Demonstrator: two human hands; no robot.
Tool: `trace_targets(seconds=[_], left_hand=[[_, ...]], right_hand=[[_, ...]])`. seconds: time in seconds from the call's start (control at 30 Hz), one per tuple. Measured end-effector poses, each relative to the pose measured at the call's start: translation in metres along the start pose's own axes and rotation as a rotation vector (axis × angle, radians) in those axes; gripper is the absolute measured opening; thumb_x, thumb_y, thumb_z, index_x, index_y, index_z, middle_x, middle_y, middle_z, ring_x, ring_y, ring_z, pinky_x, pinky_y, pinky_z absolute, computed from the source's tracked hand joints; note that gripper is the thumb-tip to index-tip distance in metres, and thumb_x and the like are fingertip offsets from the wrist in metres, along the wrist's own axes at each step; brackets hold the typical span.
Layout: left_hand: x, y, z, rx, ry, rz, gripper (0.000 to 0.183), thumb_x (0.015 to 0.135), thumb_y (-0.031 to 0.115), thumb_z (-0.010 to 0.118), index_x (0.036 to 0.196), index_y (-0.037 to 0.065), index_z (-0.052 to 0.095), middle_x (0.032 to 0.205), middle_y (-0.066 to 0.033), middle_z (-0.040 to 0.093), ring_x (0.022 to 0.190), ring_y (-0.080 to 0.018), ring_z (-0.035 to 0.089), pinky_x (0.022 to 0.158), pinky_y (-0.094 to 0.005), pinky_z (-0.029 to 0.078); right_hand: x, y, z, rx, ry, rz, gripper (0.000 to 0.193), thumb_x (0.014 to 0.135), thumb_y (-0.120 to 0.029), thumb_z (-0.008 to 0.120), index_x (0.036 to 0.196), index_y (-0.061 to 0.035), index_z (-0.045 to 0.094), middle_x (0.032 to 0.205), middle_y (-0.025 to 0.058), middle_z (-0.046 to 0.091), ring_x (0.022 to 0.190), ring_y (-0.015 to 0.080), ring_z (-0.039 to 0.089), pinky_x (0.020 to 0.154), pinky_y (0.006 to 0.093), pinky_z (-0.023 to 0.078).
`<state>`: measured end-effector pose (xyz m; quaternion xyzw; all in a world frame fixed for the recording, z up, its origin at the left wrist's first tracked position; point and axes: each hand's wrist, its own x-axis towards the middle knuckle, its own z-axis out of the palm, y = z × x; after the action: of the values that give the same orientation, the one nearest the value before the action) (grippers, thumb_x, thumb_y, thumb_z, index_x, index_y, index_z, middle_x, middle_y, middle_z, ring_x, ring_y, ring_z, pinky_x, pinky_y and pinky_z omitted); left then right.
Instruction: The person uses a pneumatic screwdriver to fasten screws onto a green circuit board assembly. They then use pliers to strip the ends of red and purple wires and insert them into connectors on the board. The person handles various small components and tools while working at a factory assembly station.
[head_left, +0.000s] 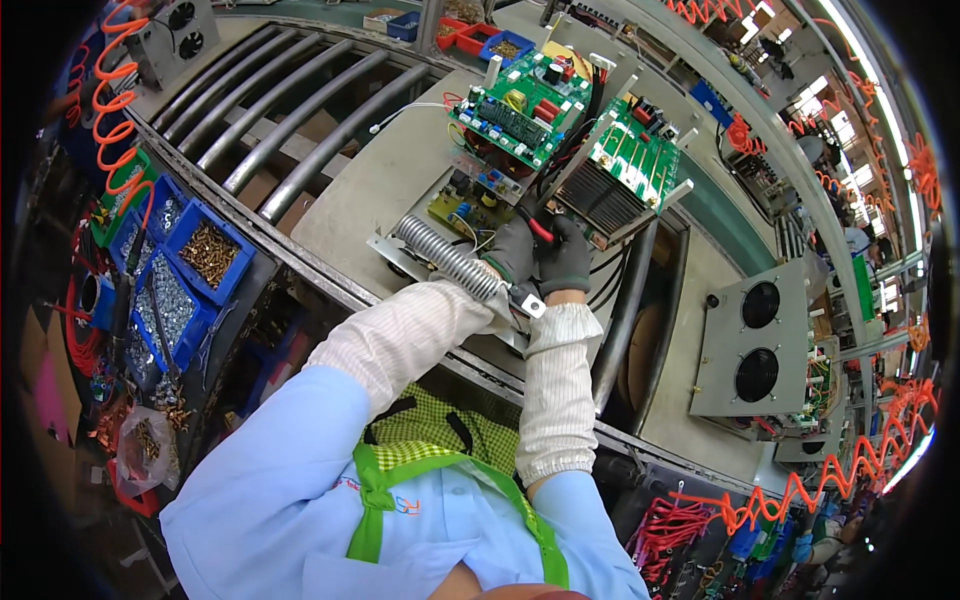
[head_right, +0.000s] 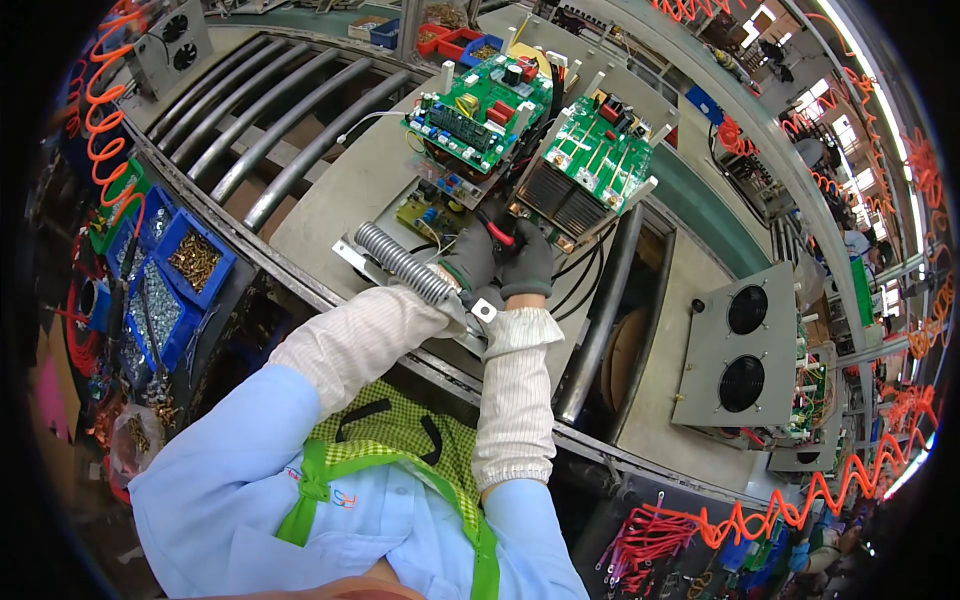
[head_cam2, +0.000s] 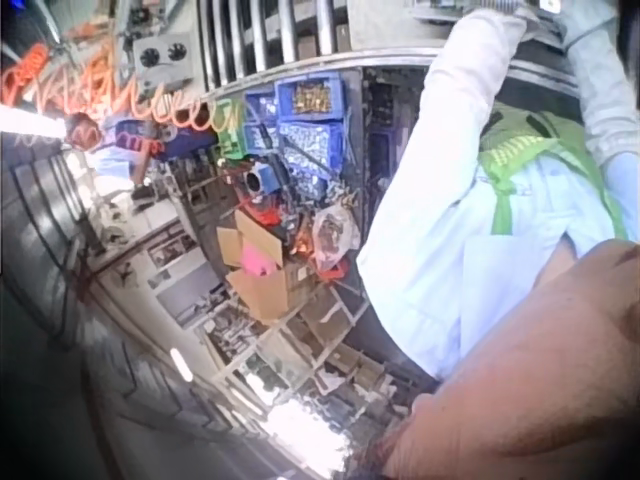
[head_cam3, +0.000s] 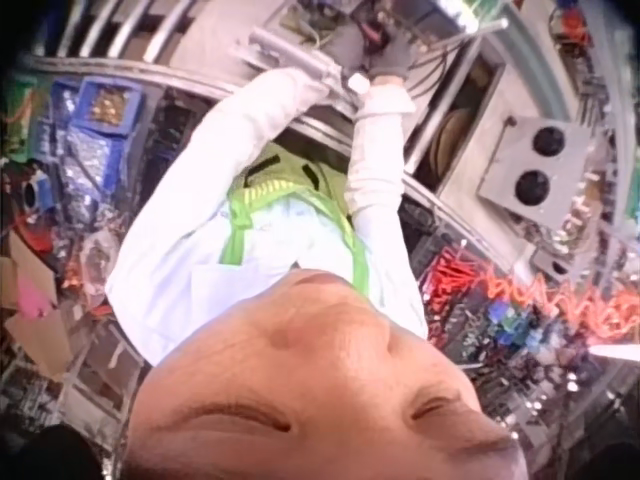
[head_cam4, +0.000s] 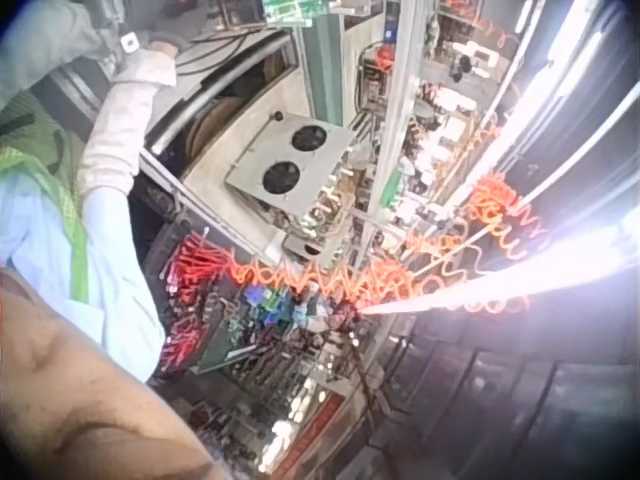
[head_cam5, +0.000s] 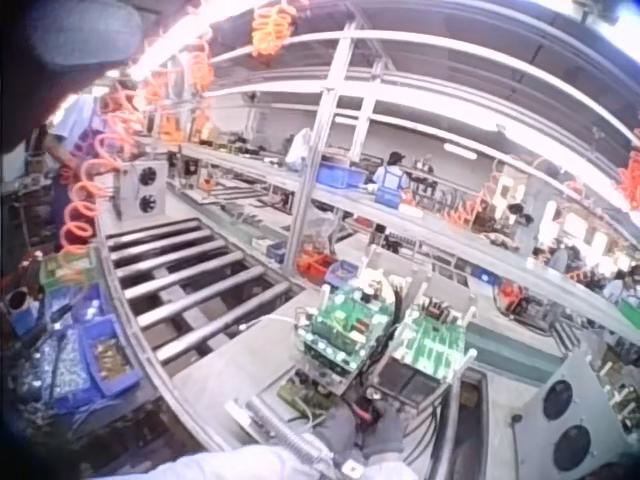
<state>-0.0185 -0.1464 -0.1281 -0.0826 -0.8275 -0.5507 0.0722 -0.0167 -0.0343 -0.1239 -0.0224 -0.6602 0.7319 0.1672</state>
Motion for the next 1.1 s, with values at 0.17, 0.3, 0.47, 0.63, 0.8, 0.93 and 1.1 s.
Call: trace_targets(seconds=[0.17, 0.3, 0.47, 0.63, 0.8, 0.93, 1.1], left_hand=[[0.002, -0.002, -0.007, 0.14, -0.042, 0.028, 0.043, 0.074, 0.023, 0.074, 0.112, 0.008, 0.058, 0.098, -0.022, 0.065, 0.09, -0.0415, 0.064, 0.076, -0.0465, 0.054], [0.001, 0.0, -0.009, 0.213, -0.088, 0.046, 0.042, 0.075, 0.024, 0.073, 0.112, 0.01, 0.058, 0.097, -0.0215, 0.065, 0.09, -0.0415, 0.064, 0.076, -0.0467, 0.053], [0.001, 0.007, -0.01, 0.049, -0.053, 0.022, 0.042, 0.077, 0.025, 0.072, 0.114, 0.01, 0.058, 0.098, -0.0207, 0.066, 0.092, -0.0402, 0.064, 0.078, -0.0445, 0.053], [-0.005, 0.019, -0.018, -0.075, -0.071, 0.049, 0.042, 0.078, 0.02, 0.071, 0.115, 0.006, 0.055, 0.102, -0.0219, 0.065, 0.096, -0.038, 0.064, 0.081, -0.0433, 0.053], [-0.012, 0.028, -0.026, 0.072, -0.134, -0.063, 0.047, 0.078, 0.013, 0.069, 0.12, 0.003, 0.049, 0.103, -0.0218, 0.065, 0.099, -0.0379, 0.064, 0.083, -0.0415, 0.053], [-0.012, 0.021, -0.025, 0.068, -0.11, -0.031, 0.048, 0.077, 0.014, 0.07, 0.119, 0.003, 0.05, 0.103, -0.0206, 0.066, 0.1, -0.0364, 0.064, 0.083, -0.0404, 0.054], [-0.01, 0.017, -0.014, -0.067, -0.076, 0.019, 0.048, 0.077, 0.015, 0.072, 0.119, 0.004, 0.05, 0.103, -0.0191, 0.066, 0.1, -0.0346, 0.065, 0.083, -0.0389, 0.054]], right_hand=[[-0.007, -0.01, 0.007, -0.629, 0.071, -0.165, 0.023, 0.085, -0.006, 0.06, 0.107, -0.0016, 0.068, 0.093, 0.0127, 0.07, 0.08, 0.02, 0.065, 0.072, 0.0329, 0.052], [-0.009, -0.012, 0.008, -0.665, 0.046, -0.189, 0.026, 0.086, -0.008, 0.059, 0.11, -0.0012, 0.067, 0.095, 0.0148, 0.07, 0.082, 0.0223, 0.065, 0.073, 0.0339, 0.051], [-0.015, -0.033, 0.0, -0.585, -0.026, -0.094, 0.027, 0.084, -0.014, 0.063, 0.109, -0.0035, 0.065, 0.097, 0.0169, 0.068, 0.087, 0.0307, 0.065, 0.077, 0.0366, 0.05], [-0.047, -0.072, -0.006, -0.967, 0.132, -0.184, 0.021, 0.08, -0.021, 0.068, 0.095, -0.0073, 0.071, 0.095, 0.0136, 0.065, 0.089, 0.0307, 0.063, 0.078, 0.0389, 0.049], [-0.046, -0.085, -0.001, -1.221, -0.139, -0.446, 0.018, 0.074, -0.016, 0.071, 0.092, -0.0136, 0.072, 0.099, 0.0078, 0.064, 0.1, 0.0321, 0.056, 0.086, 0.0418, 0.046], [-0.043, -0.079, -0.004, -1.211, -0.22, -0.578, 0.018, 0.074, -0.015, 0.071, 0.092, -0.0132, 0.072, 0.099, 0.0073, 0.064, 0.098, 0.0311, 0.057, 0.087, 0.0413, 0.046], [-0.041, -0.07, -0.008, -1.185, -0.239, -0.64, 0.018, 0.075, -0.011, 0.071, 0.093, -0.0115, 0.072, 0.097, 0.0084, 0.065, 0.096, 0.0306, 0.058, 0.087, 0.0406, 0.046]])
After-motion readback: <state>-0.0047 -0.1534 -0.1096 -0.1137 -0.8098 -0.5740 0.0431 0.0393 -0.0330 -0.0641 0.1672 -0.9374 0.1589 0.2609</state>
